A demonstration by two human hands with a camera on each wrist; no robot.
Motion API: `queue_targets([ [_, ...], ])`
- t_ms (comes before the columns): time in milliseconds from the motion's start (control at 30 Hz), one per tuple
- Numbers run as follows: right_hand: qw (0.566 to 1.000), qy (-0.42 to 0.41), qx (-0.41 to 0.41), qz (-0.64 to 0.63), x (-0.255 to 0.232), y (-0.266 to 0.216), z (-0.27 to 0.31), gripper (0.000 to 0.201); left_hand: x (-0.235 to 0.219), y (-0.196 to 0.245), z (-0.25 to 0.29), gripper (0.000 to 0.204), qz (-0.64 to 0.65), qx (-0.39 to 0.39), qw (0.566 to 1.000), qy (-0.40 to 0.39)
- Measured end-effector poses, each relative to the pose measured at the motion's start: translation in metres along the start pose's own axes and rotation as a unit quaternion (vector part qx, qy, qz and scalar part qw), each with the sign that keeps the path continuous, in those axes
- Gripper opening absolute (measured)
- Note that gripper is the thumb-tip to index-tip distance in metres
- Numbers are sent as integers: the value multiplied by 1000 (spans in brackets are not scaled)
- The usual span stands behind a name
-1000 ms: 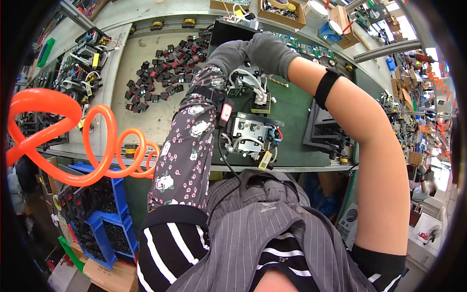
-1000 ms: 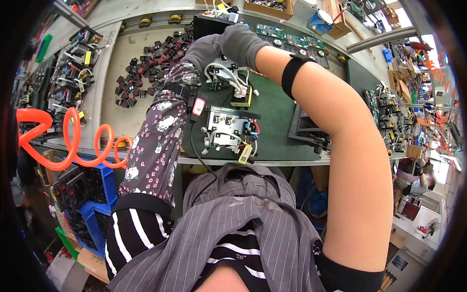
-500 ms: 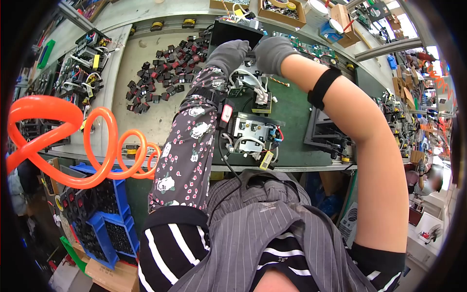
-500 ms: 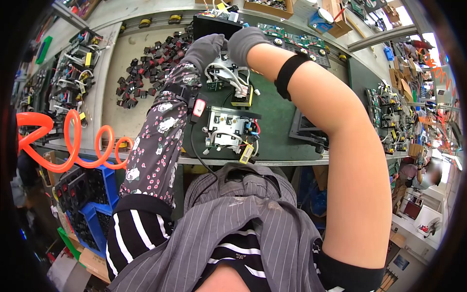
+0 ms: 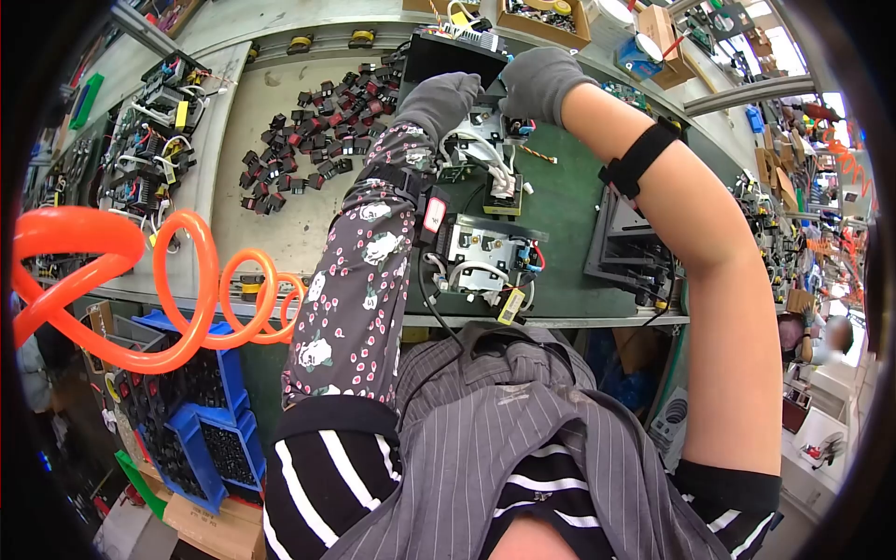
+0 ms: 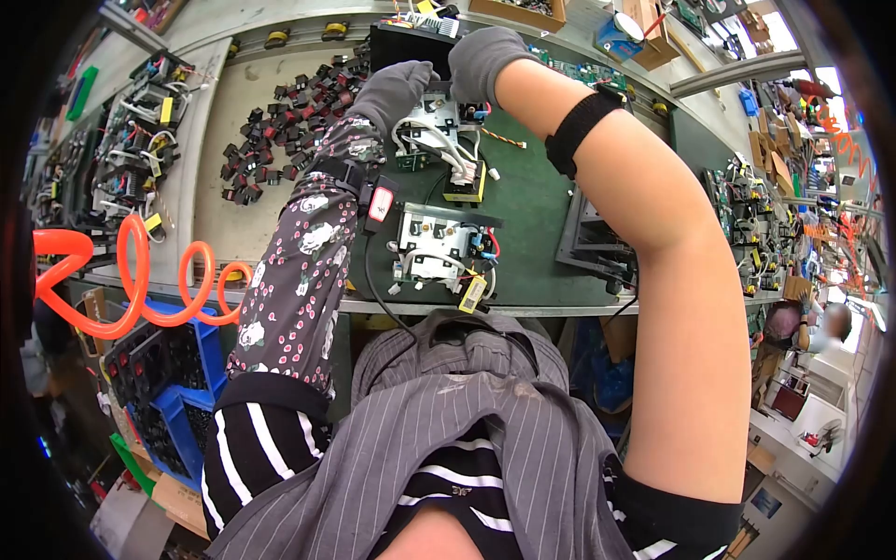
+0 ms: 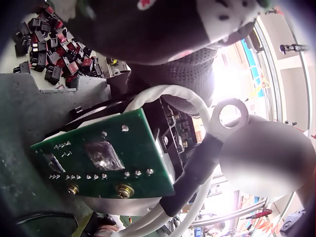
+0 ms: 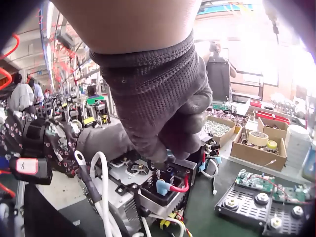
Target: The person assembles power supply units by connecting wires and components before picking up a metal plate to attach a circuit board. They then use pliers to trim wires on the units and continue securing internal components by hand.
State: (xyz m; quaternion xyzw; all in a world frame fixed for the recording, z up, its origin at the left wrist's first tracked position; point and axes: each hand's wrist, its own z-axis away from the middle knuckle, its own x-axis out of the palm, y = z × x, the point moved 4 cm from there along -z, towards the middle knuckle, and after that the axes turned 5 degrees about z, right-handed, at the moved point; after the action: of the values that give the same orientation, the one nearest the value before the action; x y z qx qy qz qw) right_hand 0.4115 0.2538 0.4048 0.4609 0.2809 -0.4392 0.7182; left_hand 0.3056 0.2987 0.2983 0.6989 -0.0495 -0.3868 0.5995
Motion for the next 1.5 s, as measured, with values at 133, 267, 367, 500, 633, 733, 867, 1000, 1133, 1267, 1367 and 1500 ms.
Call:
queue_targets([
  [133, 994, 18, -81, 65, 8, -9, -11, 24, 1, -4, -2, 38, -4, 5, 1000, 25],
  [267, 991, 13, -98, 88, 1, -12, -7, 21, 1, -6, -3, 38, -14, 7, 1000, 21],
  [367, 980, 14, -149, 131, 5, -21, -9, 24, 1, -5, -4, 39, -18, 8, 1000, 21],
  [500, 989, -27, -112, 92, 6, -19, -11, 28, 0, -4, -1, 41, 1, -3, 999, 34],
  [633, 986, -51, -160, -9, 22, -7, -21, 29, 3, -12, -8, 42, -22, 11, 1000, 8],
  [733, 985, 19, -170, 32, 22, 22, -27, 26, 3, -9, -2, 42, -24, -6, 1000, -8],
  [867, 990, 43, -11, -135, 16, 58, -9, 36, 1, -5, -3, 41, -20, 13, 1000, 7],
  [1000, 998, 11, -53, -42, 3, 9, 12, 39, 3, -6, -4, 41, 6, -11, 1000, -4],
  [1133, 998, -14, -57, -16, 11, -9, -3, 34, -3, 1, 1, 40, -13, -22, 1000, 4],
  [1267, 996, -19, -75, 36, 14, -17, -9, 27, -1, -1, 1, 42, -9, 10, 1000, 11],
  [1367, 994, -22, -89, 55, 16, -20, -14, 24, -2, 0, 1, 42, -26, 7, 999, 27],
  [1500, 988, -101, -116, 16, 12, -16, -24, 31, 1, -6, -3, 42, -7, 2, 1000, 1],
])
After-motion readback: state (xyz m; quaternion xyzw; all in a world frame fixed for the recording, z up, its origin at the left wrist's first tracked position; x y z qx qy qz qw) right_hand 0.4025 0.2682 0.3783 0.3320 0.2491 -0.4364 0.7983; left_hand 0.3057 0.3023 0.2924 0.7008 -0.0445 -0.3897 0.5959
